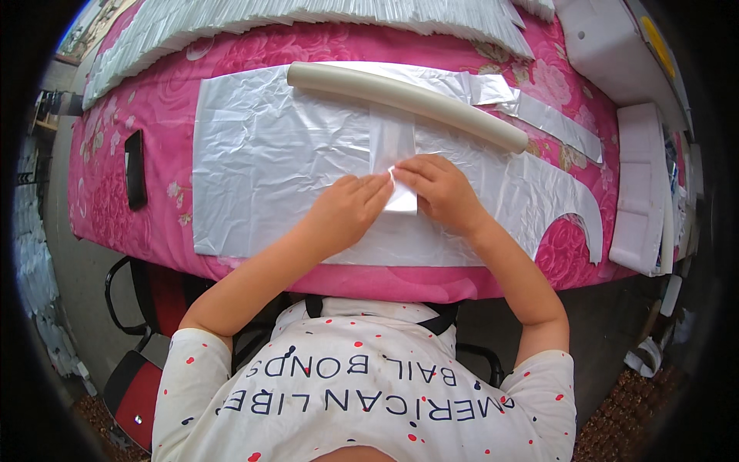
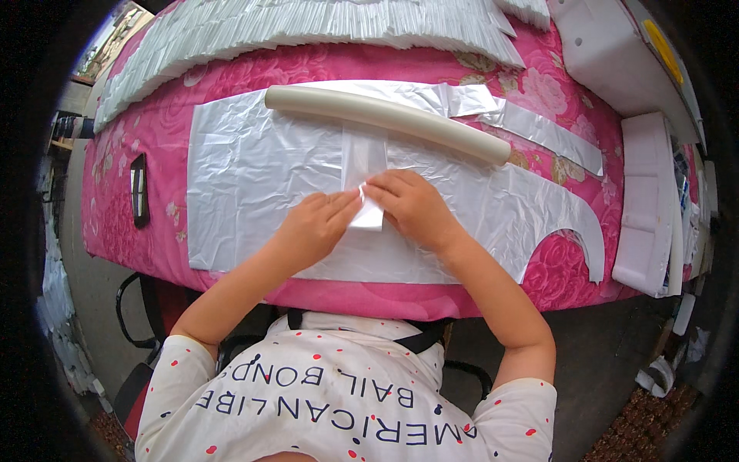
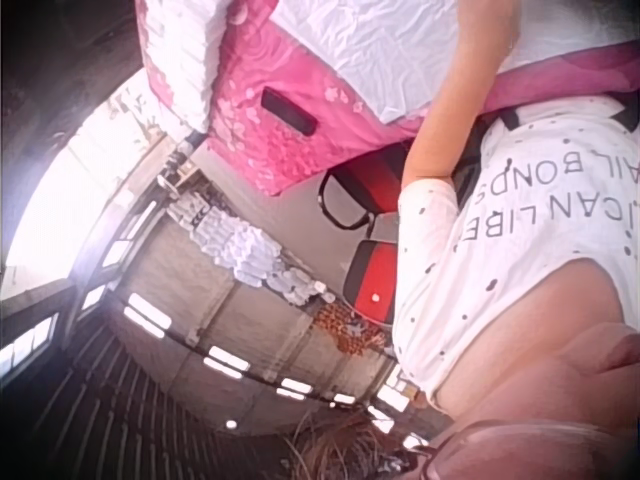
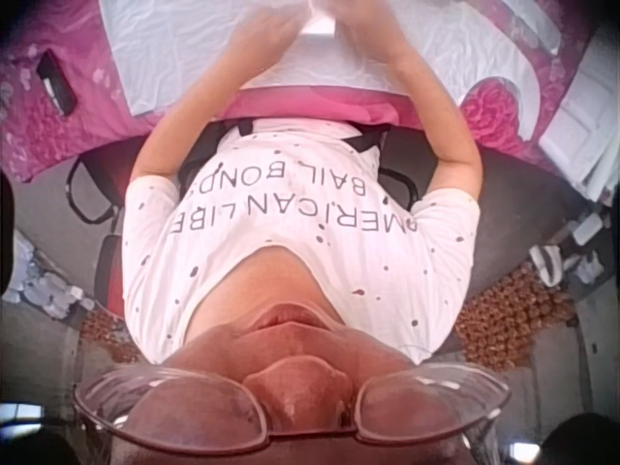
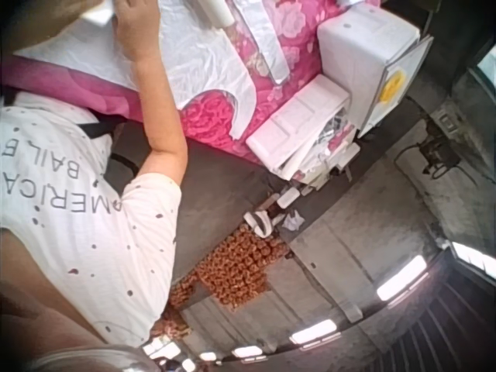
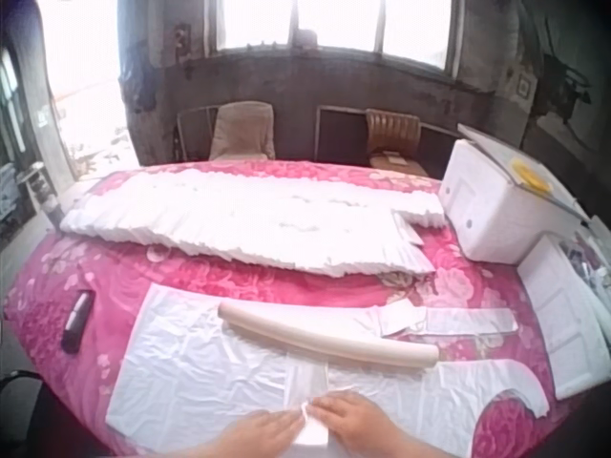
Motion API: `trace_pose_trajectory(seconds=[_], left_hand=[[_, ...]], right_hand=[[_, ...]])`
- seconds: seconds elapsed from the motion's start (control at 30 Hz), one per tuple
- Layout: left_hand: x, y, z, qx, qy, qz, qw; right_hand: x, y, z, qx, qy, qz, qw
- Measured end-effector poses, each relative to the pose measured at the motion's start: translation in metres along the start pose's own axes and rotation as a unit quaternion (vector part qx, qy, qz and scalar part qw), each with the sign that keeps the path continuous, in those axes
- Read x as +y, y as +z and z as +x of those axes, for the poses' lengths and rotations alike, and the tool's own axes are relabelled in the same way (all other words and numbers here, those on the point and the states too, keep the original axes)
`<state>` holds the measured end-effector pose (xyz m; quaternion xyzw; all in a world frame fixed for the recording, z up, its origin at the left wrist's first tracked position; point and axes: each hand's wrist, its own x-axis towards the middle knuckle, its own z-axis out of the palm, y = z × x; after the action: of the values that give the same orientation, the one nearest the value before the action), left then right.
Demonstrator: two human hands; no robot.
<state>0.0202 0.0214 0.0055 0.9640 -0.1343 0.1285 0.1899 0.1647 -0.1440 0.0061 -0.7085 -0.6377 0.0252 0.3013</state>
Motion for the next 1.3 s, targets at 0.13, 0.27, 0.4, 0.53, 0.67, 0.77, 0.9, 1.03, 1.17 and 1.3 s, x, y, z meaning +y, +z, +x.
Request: trace_pose_trajectory(seconds=[0.13,0.27,0.4,0.53,0.67,0.77,0.9,1.03,1.17,1.3], left_hand=[[0.014,-0.008,-0.026,-0.009,0.039,-0.018,0.999],[0.016,-0.009,-0.04,-0.029,0.028,-0.039,0.998],[0.017,-0.013,-0.037,-0.037,-0.006,-0.093,0.995],[0.019,-0.016,-0.027,-0.038,-0.174,-0.195,0.964],[0.011,-0.011,-0.009,-0.022,-0.34,-0.237,0.91],[0.01,-0.026,0.01,-0.044,-0.417,-0.303,0.856],[0.011,-0.012,0.001,0.062,-0.241,-0.007,0.968],[0.022,0.005,0.01,0.002,-0.153,-0.01,0.988],[0.026,0.027,0.009,-0.037,-0.17,-0.013,0.985],[0.023,0.033,0.009,-0.034,-0.153,0.006,0.988]], right_hand=[[-0.029,0.009,-0.02,0.0,-0.031,-0.001,1.0],[-0.05,0.012,-0.029,0.022,-0.02,0.023,0.999],[-0.044,0.012,-0.031,0.041,0.06,0.068,0.995],[-0.045,-0.003,-0.012,-0.023,0.266,0.18,0.947],[-0.036,-0.006,0.01,-0.093,0.402,0.207,0.887],[-0.026,-0.008,0.024,-0.157,0.466,0.237,0.838],[-0.023,-0.008,0.028,-0.191,0.484,0.227,0.823],[-0.028,-0.005,0.027,-0.154,0.486,0.212,0.834],[-0.03,-0.001,0.024,-0.147,0.486,0.189,0.841],[-0.049,0.0,0.015,-0.091,0.414,0.038,0.905]])
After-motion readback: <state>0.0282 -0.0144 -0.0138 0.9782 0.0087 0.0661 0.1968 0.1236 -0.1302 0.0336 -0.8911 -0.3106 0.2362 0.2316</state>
